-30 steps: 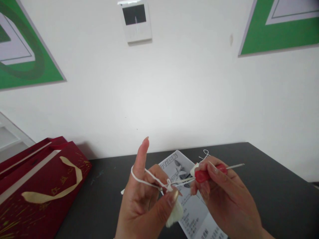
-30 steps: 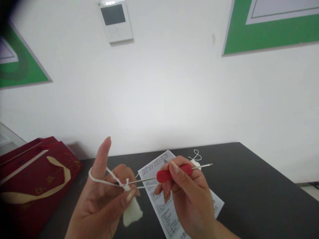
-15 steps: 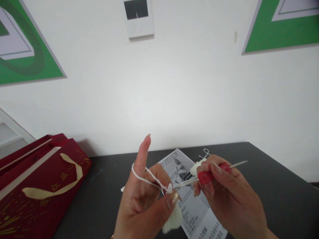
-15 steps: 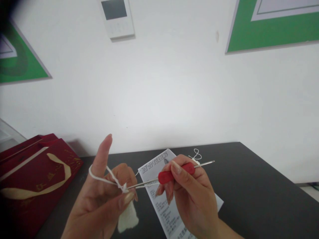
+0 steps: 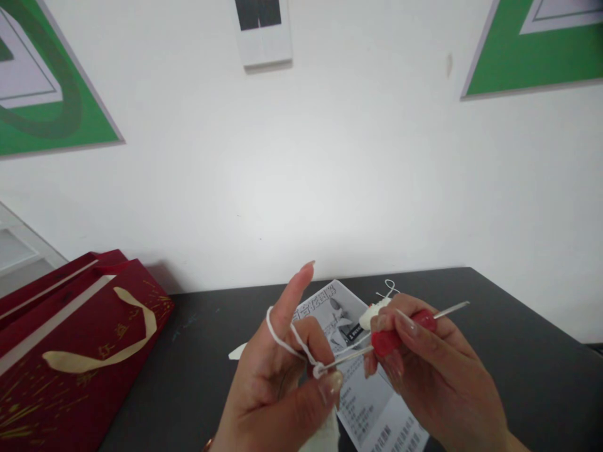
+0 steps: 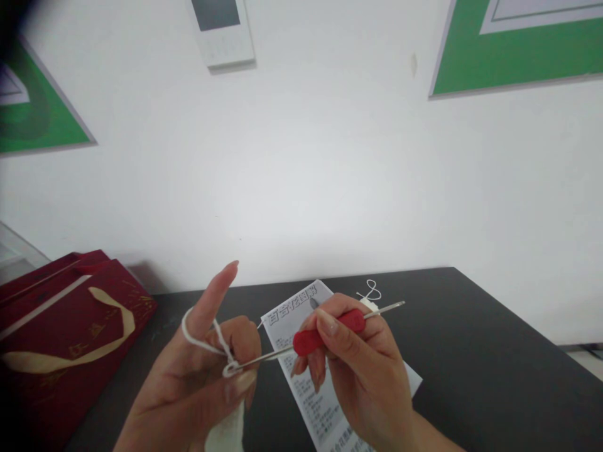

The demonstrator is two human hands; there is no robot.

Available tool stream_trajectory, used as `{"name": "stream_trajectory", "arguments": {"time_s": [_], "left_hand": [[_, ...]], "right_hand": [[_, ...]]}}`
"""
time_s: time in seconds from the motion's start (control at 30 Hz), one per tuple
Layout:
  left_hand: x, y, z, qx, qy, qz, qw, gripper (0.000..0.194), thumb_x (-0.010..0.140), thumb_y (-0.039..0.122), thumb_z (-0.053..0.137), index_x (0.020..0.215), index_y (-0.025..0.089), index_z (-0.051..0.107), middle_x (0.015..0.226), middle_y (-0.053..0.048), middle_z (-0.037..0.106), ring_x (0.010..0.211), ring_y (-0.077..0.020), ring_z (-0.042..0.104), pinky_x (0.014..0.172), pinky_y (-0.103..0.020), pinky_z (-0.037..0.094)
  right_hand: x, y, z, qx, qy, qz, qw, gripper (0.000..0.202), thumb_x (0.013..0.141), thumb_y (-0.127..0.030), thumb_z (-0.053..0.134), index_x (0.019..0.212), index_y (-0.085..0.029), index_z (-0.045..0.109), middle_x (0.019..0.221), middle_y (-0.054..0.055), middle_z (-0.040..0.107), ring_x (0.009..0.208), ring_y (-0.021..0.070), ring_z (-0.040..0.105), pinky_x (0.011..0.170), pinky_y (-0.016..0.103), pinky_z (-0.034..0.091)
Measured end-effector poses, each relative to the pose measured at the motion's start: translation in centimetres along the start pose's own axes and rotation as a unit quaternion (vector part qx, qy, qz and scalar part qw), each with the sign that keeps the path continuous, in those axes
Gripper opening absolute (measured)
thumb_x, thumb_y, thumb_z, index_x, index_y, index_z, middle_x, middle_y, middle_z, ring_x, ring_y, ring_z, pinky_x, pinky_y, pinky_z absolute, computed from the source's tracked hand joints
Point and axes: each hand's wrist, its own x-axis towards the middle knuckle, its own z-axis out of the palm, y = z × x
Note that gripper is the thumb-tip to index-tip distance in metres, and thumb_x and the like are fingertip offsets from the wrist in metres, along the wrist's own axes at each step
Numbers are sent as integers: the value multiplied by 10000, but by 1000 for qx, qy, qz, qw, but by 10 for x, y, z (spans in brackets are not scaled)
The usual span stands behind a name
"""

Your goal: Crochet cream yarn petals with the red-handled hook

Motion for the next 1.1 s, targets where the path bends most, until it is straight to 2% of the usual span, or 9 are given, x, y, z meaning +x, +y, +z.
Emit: {"name": "stream_trajectory", "arguments": {"time_s": [0.3, 0.5, 0.67, 0.87, 1.1], "left_hand": [[-2, 6, 4, 58, 35, 10, 998, 592, 841, 165, 712, 1345, 438, 565, 717, 23, 566, 607, -86, 487, 520, -178, 387], [-3, 6, 4, 44, 26, -13, 999, 590, 821, 151, 727, 1326, 423, 590, 696, 30, 550, 584, -75, 459, 511, -169, 379], [-2, 8, 3, 61, 12, -16, 998, 578, 829, 153, 715, 1324, 423, 592, 694, 30, 545, 590, -73, 466, 481, -157, 348], [-5, 8, 0, 73, 5, -44, 996, 568, 841, 190, 715, 1319, 466, 578, 701, 36, 556, 607, -73, 488, 514, -154, 381], [-6, 9, -3, 82, -15, -62, 995, 576, 850, 208, 711, 1337, 474, 556, 725, 39, 569, 614, -73, 481, 537, -159, 390]], "right_hand": [[-7, -4, -8, -41, -20, -5, 999, 152, 881, -281, 658, 780, -214, 751, 571, -9, 642, 526, 93, 628, 548, 164, 532], [-12, -10, -8, -76, -11, -26, 997, 120, 875, -273, 671, 789, -237, 747, 706, 9, 713, 559, 101, 643, 537, 180, 525], [-14, -14, -10, -97, -8, -47, 994, 127, 863, -272, 676, 774, -234, 757, 667, 28, 699, 496, 119, 616, 454, 208, 492], [-14, -16, -7, -100, 24, -16, 995, 124, 818, -287, 728, 721, -216, 755, 620, 39, 678, 471, 123, 592, 424, 217, 450], [-11, -18, -7, -97, 12, 4, 995, 138, 819, -307, 722, 714, -225, 752, 597, 37, 672, 451, 105, 544, 424, 218, 405]]}}
